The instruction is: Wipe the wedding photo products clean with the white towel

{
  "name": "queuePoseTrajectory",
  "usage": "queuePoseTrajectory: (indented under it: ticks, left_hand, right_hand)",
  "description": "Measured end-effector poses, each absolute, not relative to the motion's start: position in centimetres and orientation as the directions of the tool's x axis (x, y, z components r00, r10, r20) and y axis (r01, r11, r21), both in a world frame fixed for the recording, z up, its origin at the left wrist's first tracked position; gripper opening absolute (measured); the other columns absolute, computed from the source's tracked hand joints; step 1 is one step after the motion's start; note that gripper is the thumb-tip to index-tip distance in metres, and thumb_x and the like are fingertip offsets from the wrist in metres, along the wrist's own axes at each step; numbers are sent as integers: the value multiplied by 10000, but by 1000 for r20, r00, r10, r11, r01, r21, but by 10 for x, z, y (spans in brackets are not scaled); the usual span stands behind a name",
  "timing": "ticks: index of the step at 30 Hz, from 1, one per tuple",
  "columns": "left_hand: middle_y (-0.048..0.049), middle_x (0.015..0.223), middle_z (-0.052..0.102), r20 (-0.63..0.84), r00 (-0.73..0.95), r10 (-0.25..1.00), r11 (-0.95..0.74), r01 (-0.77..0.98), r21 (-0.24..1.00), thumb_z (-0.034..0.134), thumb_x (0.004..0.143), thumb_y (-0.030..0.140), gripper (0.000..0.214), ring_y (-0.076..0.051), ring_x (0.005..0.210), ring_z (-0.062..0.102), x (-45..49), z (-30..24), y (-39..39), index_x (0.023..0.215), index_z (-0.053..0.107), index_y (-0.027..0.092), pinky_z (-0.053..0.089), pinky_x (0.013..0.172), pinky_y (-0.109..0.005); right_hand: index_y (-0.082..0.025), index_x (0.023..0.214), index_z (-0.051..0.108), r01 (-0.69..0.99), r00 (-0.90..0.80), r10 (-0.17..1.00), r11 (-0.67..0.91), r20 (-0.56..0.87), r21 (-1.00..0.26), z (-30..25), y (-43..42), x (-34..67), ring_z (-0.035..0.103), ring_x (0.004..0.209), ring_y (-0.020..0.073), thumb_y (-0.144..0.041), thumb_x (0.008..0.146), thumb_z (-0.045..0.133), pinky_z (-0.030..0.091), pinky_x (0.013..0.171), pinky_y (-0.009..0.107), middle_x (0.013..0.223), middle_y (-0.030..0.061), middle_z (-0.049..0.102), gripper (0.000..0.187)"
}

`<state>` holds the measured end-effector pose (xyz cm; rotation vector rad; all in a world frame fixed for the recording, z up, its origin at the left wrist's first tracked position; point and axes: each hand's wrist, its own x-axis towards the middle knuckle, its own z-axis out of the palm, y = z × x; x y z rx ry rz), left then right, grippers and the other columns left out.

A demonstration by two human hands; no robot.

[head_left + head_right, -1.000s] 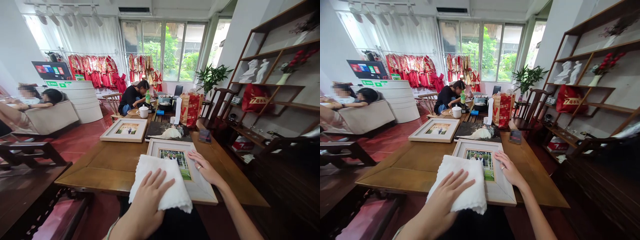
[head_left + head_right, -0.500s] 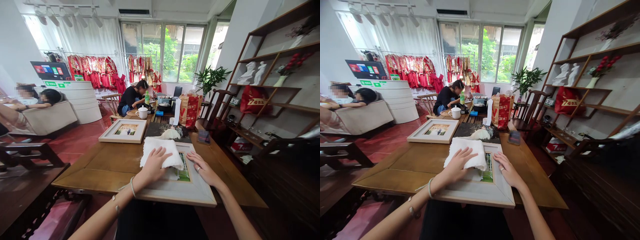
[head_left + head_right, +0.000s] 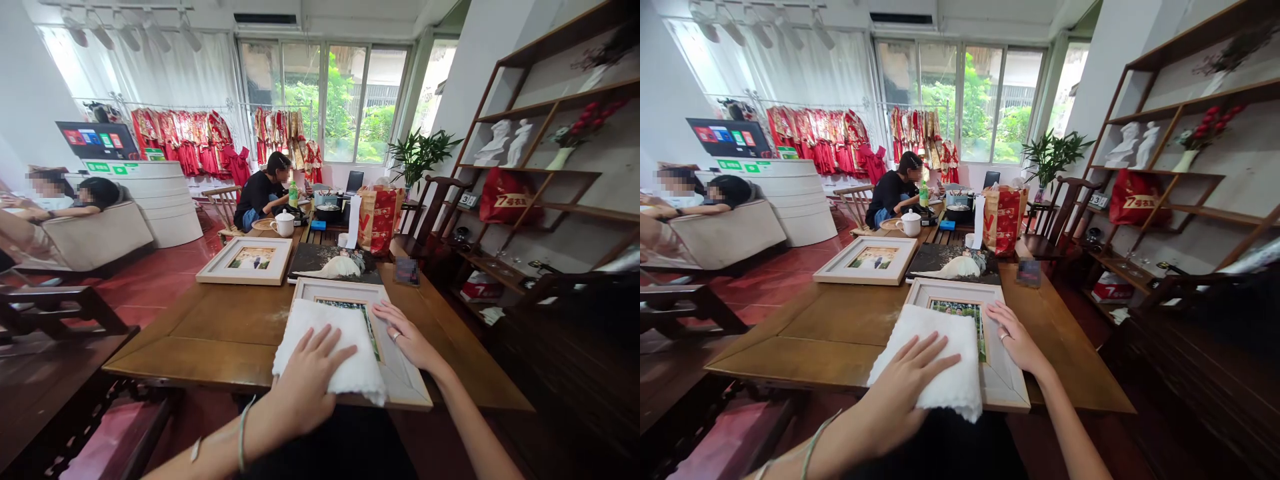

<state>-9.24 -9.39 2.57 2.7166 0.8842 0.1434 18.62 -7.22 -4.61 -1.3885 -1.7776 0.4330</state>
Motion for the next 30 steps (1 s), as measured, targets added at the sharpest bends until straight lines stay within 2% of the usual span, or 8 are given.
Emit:
queuePoseTrajectory:
  ticks: [4, 6, 8, 10, 16, 25, 27, 30]
  left_hand:
    - [-61, 1452, 314, 62, 802, 594, -792, 569, 223, 539, 681, 143, 707, -275, 1352, 203, -75, 31, -56, 1357, 377, 272, 166, 1088, -493]
    - [-74, 1422, 364, 95, 800, 593, -795, 561, 231, 497, 793, 226, 564, -279, 1330, 262, -65, 34, -41, 1348, 397, 257, 211, 1074, -488]
    - [-82, 1416, 371, 146, 777, 612, -783, 571, 245, 435, 852, 242, 511, -279, 1315, 293, -54, 35, -32, 1360, 381, 244, 234, 1067, -478]
    - [-85, 1430, 344, 161, 760, 629, -772, 588, 239, 440, 839, 206, 551, -288, 1320, 279, -43, 33, -28, 1381, 346, 239, 231, 1068, -482]
    - [-92, 1439, 312, 52, 816, 576, -807, 557, 195, 533, 720, 161, 678, -335, 1346, 185, -38, 21, -39, 1369, 360, 257, 181, 1064, -549]
    - [-31, 1425, 354, -21, 926, 376, -842, 351, 410, 498, 745, 162, 670, -293, 1335, 250, -77, 55, -100, 1370, 324, 331, 226, 1071, -519]
    - [-41, 1424, 348, -7, 917, 398, -849, 371, 375, 500, 740, 162, 672, -303, 1334, 245, -71, 52, -97, 1371, 323, 315, 226, 1069, -519]
    - [-79, 1425, 325, 36, 883, 468, -860, 445, 250, 523, 732, 170, 669, -333, 1329, 231, -55, 38, -77, 1366, 338, 279, 230, 1057, -526]
  right_hand:
    - [-250, 1180, 598, 642, -66, 917, 340, 392, -687, -40, -82, 183, 341, 1320, 248, -178, 800, 434, 225, 1095, 549, 1312, 68, 540, 421]
    - [-246, 1173, 603, 640, -71, 915, 348, 398, -685, -39, -85, 181, 336, 1322, 257, -186, 798, 438, 223, 1093, 555, 1316, 73, 535, 415]
    - [-241, 1157, 612, 639, -71, 912, 353, 405, -684, -40, -87, 180, 333, 1323, 257, -181, 786, 440, 222, 1094, 549, 1319, 75, 529, 413]
    - [-244, 1143, 617, 639, -69, 913, 350, 402, -685, -42, -87, 179, 333, 1323, 251, -172, 776, 438, 222, 1098, 536, 1312, 71, 532, 414]
    - [-214, 1180, 583, 633, -36, 927, 310, 373, -709, -47, -79, 180, 340, 1319, 250, -189, 782, 426, 230, 1100, 519, 1311, 98, 525, 428]
    - [-237, 1196, 580, 602, -16, 916, 329, 401, -728, -41, -72, 180, 354, 1312, 249, -257, 817, 433, 246, 1096, 511, 1319, 88, 523, 407]
    - [-238, 1202, 575, 590, 0, 917, 322, 398, -741, -40, -73, 179, 354, 1314, 246, -255, 821, 427, 239, 1102, 502, 1326, 87, 518, 410]
    - [-245, 1236, 542, 573, 50, 921, 291, 386, -767, -44, -75, 178, 352, 1319, 235, -248, 827, 417, 229, 1109, 488, 1371, 76, 475, 427]
